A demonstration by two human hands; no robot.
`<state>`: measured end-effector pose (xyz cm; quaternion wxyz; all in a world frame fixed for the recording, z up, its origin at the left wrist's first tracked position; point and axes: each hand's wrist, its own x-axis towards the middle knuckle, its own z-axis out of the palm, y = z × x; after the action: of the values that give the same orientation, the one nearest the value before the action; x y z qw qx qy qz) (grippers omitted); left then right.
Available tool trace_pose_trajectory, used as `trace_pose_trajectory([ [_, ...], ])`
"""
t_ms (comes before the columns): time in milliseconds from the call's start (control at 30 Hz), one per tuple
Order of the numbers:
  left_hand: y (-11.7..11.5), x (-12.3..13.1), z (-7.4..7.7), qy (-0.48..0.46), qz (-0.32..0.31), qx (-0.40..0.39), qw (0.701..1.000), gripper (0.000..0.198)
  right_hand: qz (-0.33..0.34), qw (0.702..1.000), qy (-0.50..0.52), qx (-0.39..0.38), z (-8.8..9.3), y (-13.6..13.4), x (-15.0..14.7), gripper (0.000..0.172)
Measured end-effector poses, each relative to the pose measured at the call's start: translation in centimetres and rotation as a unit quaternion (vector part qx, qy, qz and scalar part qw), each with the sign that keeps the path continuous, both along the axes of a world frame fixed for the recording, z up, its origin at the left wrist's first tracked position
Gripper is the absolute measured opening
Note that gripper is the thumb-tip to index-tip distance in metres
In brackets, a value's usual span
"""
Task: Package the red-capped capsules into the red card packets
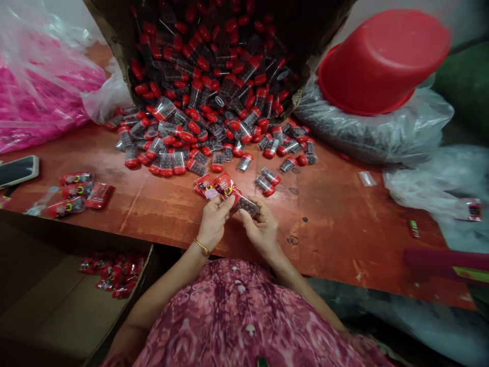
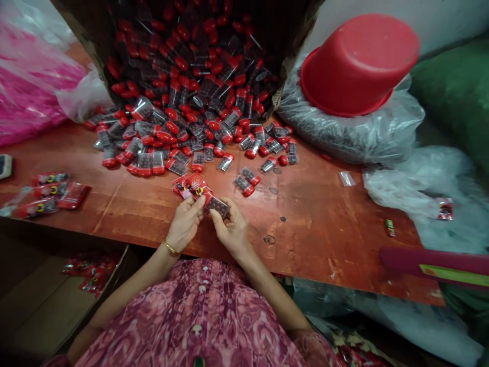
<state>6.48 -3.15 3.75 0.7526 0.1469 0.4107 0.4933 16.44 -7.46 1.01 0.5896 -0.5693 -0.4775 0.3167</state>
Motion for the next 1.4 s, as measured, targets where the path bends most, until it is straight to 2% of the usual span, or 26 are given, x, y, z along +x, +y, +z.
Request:
trace_pose_trajectory([
  [133,-0.6,0.5,-0.2,0.009,0.041,0.017,0.999,0.038,-0.014,0.997,0.069,-0.014,-0.3,0.1,-0.8,0.025],
  [467,0.9,-0.4,-0.1,0.077,-0.013,0.033,0.996,0.031,0.078,0.988,0.099,-0.086,0.8,1.2,-0.8,0.025],
  [667,0.8,-0.5,-0.9,0.102,0.019,0.082,0.991,0.025,0.074,0.987,0.116,-0.078,1.4,1.7,-1.4,0.023],
  [767,1.0,-0.8,-0.9,0.100,0.002,0.097,0.990,0.024,0.093,0.973,0.176,-0.113,1.5,1.8,-1.4,0.030],
  [867,1.2,-1.4,-0.6,0.081,-0.001,0.076,0.994,0.028,0.139,0.961,0.210,-0.114,1.1,1.8,-1.2,0.039],
  [967,1.0,-1.9,-0.3,0.063,-0.008,0.056,0.996,0.029,0.156,0.966,0.180,-0.102,0.7,1.7,-1.1,0.039],
  [1233,-0.1,-2.3,-0.2,0.073,-0.052,0.053,0.995,0.028,0.160,0.976,0.104,-0.101,0.0,2.2,-1.6,0.026],
  [1300,-0.1,-2.5,-0.2,0.080,-0.058,0.035,0.995,0.028,0.141,0.986,0.038,-0.081,-0.6,2.6,-1.4,0.021],
  [1400,0.0,-3.0,-0.2,0.097,-0.057,-0.001,0.994,0.034,0.106,0.985,-0.136,-0.022,-1.3,3.3,-0.9,0.018],
])
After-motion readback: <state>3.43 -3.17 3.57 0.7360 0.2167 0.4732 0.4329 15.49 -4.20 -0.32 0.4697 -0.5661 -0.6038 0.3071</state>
